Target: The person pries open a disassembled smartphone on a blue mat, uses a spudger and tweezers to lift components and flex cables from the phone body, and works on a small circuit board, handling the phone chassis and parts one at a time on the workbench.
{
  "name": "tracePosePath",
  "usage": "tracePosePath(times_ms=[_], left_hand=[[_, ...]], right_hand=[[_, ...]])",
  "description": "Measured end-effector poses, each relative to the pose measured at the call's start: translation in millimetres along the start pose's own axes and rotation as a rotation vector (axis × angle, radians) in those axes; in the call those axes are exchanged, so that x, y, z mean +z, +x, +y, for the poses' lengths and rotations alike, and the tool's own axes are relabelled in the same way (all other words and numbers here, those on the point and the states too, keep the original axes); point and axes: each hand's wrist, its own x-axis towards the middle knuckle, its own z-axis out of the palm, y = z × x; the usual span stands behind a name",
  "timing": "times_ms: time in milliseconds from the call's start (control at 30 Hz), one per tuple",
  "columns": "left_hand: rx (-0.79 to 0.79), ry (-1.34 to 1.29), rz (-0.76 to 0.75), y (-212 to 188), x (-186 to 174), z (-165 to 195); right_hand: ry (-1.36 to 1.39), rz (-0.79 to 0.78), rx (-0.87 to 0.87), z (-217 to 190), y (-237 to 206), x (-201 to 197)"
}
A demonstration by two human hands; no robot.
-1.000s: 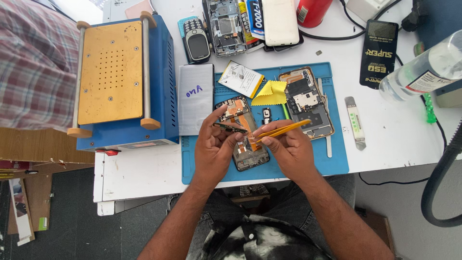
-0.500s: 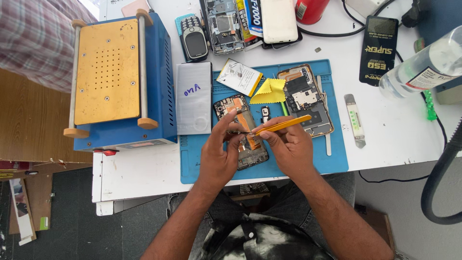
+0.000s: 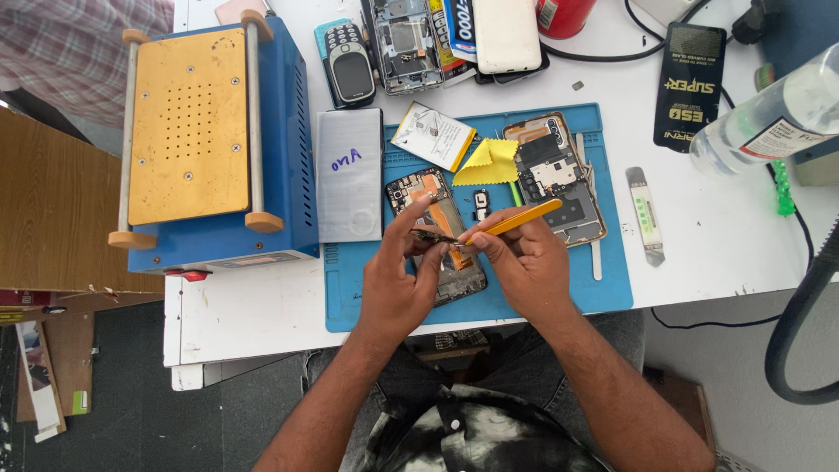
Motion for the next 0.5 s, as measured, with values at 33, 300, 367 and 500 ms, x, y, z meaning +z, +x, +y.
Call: tracePosePath(times_ms=[33,300,367,500], left_hand=[[0.008,0.008,0.003,-0.4,-0.2,0.1],[0.008,-0.008,-0.011,0.7,-1.3,3.0],[-0.071,-0.046,-0.018,3.4,-1.8,3.9],[-0.216,-0.183,0.017,9.1,-4.5,4.4]], right_hand=[[-0.007,0.0,-0.001,0.4,-0.6,0.0],[0.011,0.013,0.03,3.8,0.0,-0.9],[0.04,0.007,0.026,3.5,0.8,-1.1],[0.05,0.008,0.004,1.3,0.4,-0.9]])
